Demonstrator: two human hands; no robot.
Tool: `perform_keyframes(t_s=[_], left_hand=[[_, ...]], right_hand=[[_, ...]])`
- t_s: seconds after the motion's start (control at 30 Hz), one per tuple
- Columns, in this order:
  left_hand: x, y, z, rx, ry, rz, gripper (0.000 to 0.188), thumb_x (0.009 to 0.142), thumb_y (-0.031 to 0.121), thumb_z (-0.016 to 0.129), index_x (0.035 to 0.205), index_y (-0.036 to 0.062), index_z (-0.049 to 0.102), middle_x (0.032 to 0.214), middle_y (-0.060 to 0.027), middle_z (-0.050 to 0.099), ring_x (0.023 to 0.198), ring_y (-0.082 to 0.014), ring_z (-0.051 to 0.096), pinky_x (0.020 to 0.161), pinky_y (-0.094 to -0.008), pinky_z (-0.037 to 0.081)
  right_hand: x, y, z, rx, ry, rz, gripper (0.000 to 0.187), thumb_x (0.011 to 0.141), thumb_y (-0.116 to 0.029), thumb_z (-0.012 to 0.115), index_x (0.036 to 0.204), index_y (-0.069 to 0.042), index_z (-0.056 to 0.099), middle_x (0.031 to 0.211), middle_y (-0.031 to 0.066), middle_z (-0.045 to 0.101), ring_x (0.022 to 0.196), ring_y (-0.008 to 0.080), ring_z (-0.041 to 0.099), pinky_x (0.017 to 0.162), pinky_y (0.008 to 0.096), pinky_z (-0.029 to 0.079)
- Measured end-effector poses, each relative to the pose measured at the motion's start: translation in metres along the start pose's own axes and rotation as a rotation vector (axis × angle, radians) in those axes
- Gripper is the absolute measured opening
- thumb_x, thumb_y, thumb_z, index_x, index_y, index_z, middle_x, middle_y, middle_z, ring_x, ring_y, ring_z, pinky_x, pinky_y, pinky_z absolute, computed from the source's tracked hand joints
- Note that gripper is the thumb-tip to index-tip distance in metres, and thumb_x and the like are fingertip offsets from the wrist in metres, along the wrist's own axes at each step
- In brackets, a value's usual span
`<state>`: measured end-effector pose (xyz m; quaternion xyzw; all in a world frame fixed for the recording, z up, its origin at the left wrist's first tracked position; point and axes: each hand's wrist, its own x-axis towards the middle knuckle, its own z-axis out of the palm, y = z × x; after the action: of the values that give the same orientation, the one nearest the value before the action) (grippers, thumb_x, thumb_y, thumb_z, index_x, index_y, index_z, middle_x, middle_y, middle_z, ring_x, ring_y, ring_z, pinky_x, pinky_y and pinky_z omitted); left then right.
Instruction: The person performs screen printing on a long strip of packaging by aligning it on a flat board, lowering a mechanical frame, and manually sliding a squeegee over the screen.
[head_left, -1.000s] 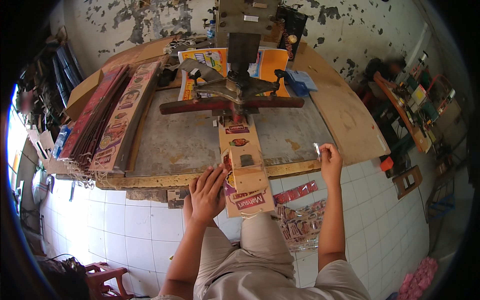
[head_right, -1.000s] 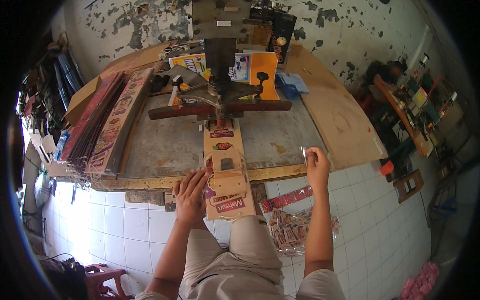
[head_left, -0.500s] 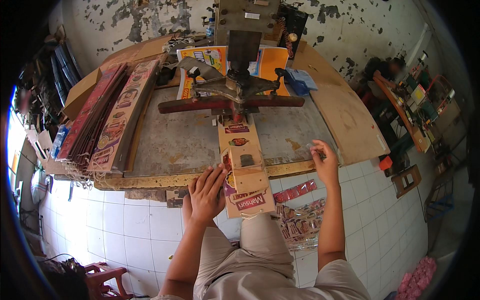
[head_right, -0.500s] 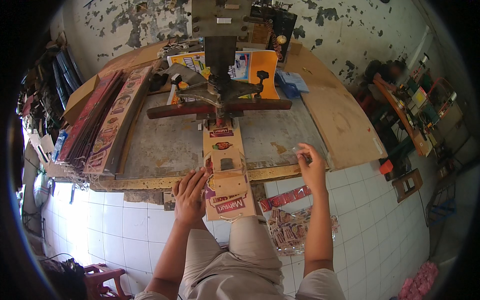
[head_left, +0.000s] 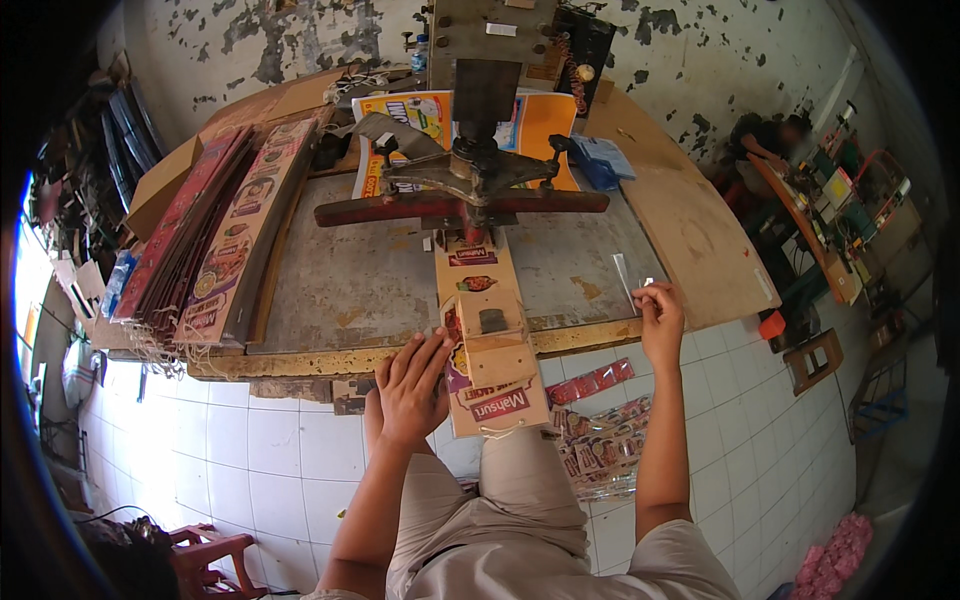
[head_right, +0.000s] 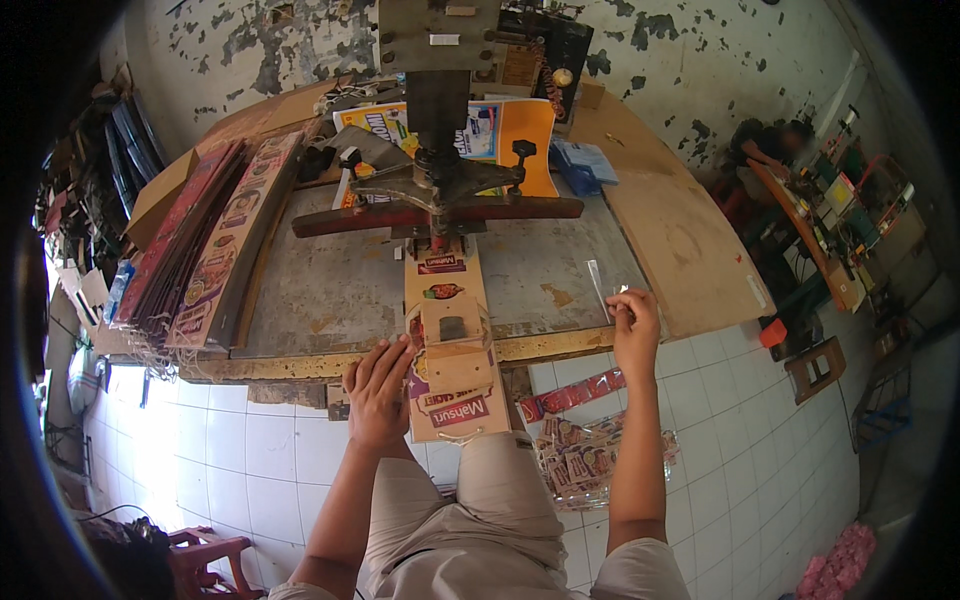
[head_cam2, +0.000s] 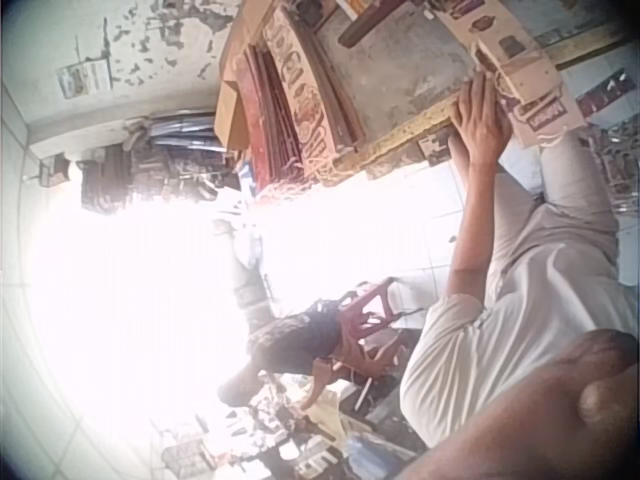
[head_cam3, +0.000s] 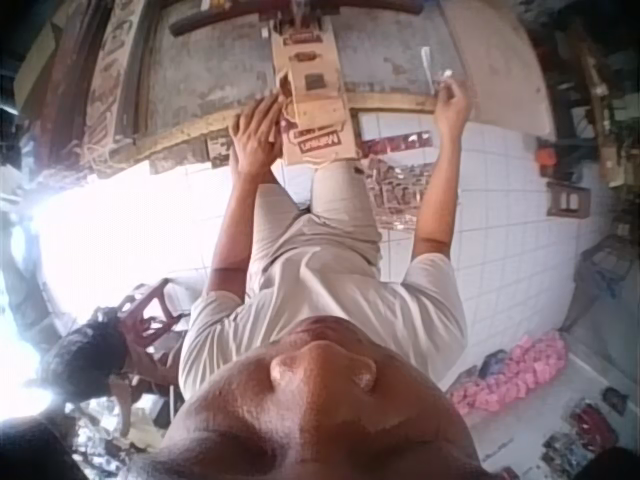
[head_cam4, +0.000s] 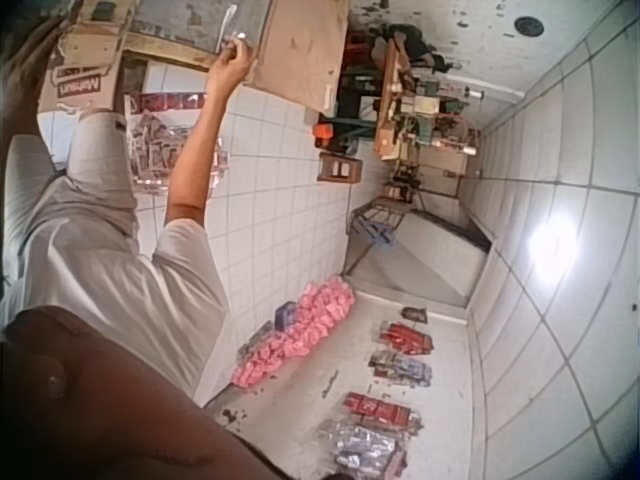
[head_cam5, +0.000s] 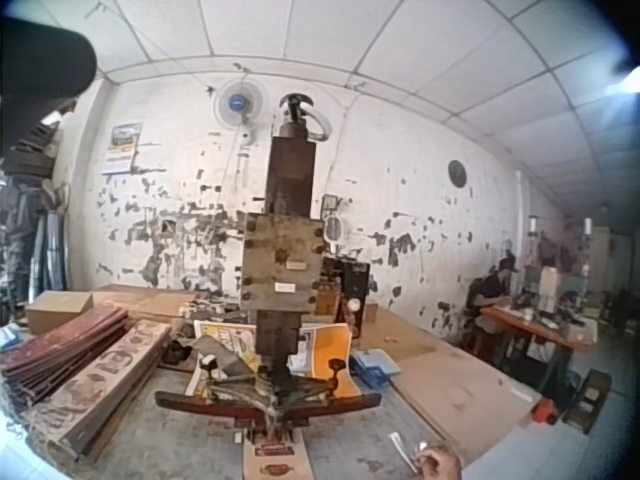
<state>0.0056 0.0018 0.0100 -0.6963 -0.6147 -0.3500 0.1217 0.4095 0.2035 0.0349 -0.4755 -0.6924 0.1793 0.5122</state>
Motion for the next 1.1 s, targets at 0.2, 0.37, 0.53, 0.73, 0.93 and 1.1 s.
perform_keyframes(t_s=[0.2,0.37,0.53,0.73,0.93,1.1], left_hand=[[0.0,0.0,0.0,-0.03,0.005,-0.011,0.061,0.094,0.018,0.068,0.155,0.0135,0.065,0.162,-0.004,0.064,0.15,-0.028,0.056,0.125,-0.0474,0.033],[0.0,0.001,-0.002,-0.029,0.001,-0.012,0.064,0.092,0.014,0.068,0.156,0.0133,0.065,0.162,-0.0042,0.064,0.151,-0.0281,0.055,0.125,-0.0475,0.033],[-0.001,-0.001,-0.001,-0.024,-0.004,-0.013,0.064,0.091,0.014,0.069,0.155,0.0134,0.065,0.163,-0.0037,0.063,0.151,-0.0276,0.055,0.125,-0.0476,0.034],[0.001,0.001,0.0,-0.023,0.003,-0.007,0.064,0.091,0.014,0.07,0.155,0.0134,0.066,0.163,-0.0033,0.063,0.151,-0.0273,0.055,0.124,-0.0467,0.034],[0.0,-0.002,-0.002,-0.055,0.006,-0.011,0.062,0.092,0.012,0.066,0.154,0.0081,0.066,0.16,-0.0079,0.066,0.148,-0.0317,0.058,0.123,-0.0475,0.038],[0.002,0.001,-0.024,-0.384,0.169,-0.133,0.059,0.093,0.005,0.063,0.152,0.0044,0.064,0.156,-0.011,0.068,0.143,-0.0329,0.062,0.114,-0.0473,0.046]], right_hand=[[-0.001,-0.023,0.001,-0.096,0.007,-0.078,0.036,0.096,0.012,0.073,0.129,-0.002,0.075,0.123,0.0102,0.071,0.116,0.0234,0.077,0.092,0.0333,0.064],[0.011,-0.054,0.001,-0.104,0.103,-0.124,0.044,0.091,0.014,0.077,0.132,-0.005,0.076,0.14,0.0093,0.064,0.125,0.0225,0.073,0.093,0.0327,0.063],[0.024,-0.044,-0.003,-0.1,0.023,-0.025,0.046,0.092,0.014,0.077,0.133,-0.005,0.076,0.143,0.0087,0.061,0.122,0.0216,0.073,0.094,0.0323,0.063],[0.03,0.01,-0.006,-0.016,-0.066,-0.033,0.04,0.095,0.013,0.074,0.132,-0.003,0.075,0.134,0.0108,0.064,0.117,0.0232,0.076,0.097,0.034,0.064],[0.02,-0.042,0.004,0.029,0.039,-0.064,0.051,0.096,0.011,0.077,0.144,-0.003,0.069,0.139,0.0118,0.061,0.12,0.0256,0.076,0.099,0.0363,0.065],[-0.014,-0.116,0.02,0.126,0.049,-0.193,0.058,0.094,0.009,0.082,0.148,-0.002,0.066,0.144,0.0128,0.056,0.123,0.0275,0.075,0.098,0.0376,0.066]])
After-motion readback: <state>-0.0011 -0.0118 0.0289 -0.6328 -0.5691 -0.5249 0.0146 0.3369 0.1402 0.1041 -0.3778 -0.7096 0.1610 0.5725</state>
